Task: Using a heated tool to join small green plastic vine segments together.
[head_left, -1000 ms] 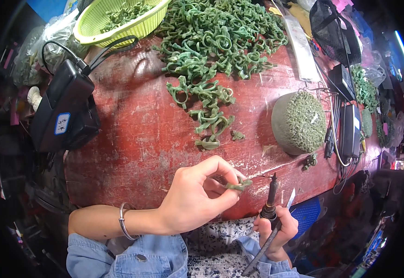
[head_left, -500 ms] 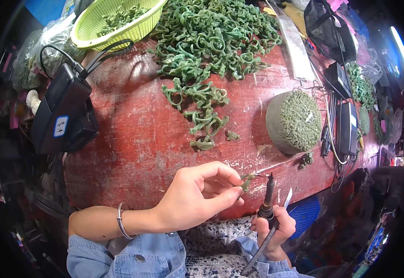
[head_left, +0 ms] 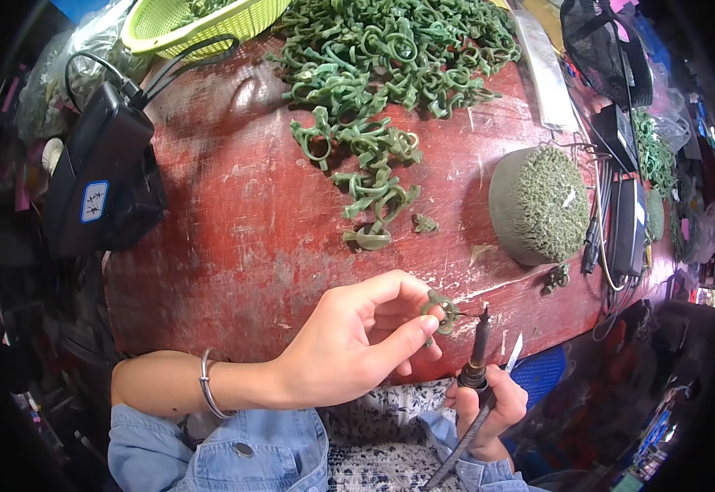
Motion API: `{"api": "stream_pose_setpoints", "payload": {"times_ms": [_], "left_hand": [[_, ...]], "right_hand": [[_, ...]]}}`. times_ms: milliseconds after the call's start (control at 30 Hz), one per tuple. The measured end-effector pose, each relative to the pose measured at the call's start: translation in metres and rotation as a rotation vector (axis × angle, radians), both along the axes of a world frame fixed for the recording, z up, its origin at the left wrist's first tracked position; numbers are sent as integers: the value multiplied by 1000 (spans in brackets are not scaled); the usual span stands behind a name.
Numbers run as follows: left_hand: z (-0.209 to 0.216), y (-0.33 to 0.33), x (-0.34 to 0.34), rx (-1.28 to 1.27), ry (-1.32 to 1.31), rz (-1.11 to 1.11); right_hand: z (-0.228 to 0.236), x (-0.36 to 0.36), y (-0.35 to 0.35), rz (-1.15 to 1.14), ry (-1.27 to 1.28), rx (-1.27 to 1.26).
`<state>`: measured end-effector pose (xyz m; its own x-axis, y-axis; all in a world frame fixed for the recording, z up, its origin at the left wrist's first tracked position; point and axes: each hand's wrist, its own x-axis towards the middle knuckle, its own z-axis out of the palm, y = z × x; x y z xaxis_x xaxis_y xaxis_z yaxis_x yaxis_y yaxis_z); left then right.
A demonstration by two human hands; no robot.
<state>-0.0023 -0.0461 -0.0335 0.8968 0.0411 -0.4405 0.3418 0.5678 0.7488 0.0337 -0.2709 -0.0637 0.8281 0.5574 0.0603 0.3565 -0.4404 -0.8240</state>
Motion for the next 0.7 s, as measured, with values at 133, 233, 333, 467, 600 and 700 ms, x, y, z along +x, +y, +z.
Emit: {"api": "stream_pose_setpoints", "payload": {"times_ms": [133,233,333,467,600,700], "left_hand": [[-4,-2,-1,33,-17,17],[-6,-2,-4,89,-58,22],[-3,-1,-4,130,-52,-3],[-4,-1,-4,131,-29,-6],[-4,-1,-4,117,-24,12],[-6,-1,-5,115,-30,7]], "right_hand": [[3,4,-1,80,-54,-71],[-1,1,-1,78,-89,-55],[-6,-1,-1,54,-153,0],[-5,-1,-2,63,-181,0],[-2,1,1,54,-141,-1],[1,2,2,71,-91,-61]]}}
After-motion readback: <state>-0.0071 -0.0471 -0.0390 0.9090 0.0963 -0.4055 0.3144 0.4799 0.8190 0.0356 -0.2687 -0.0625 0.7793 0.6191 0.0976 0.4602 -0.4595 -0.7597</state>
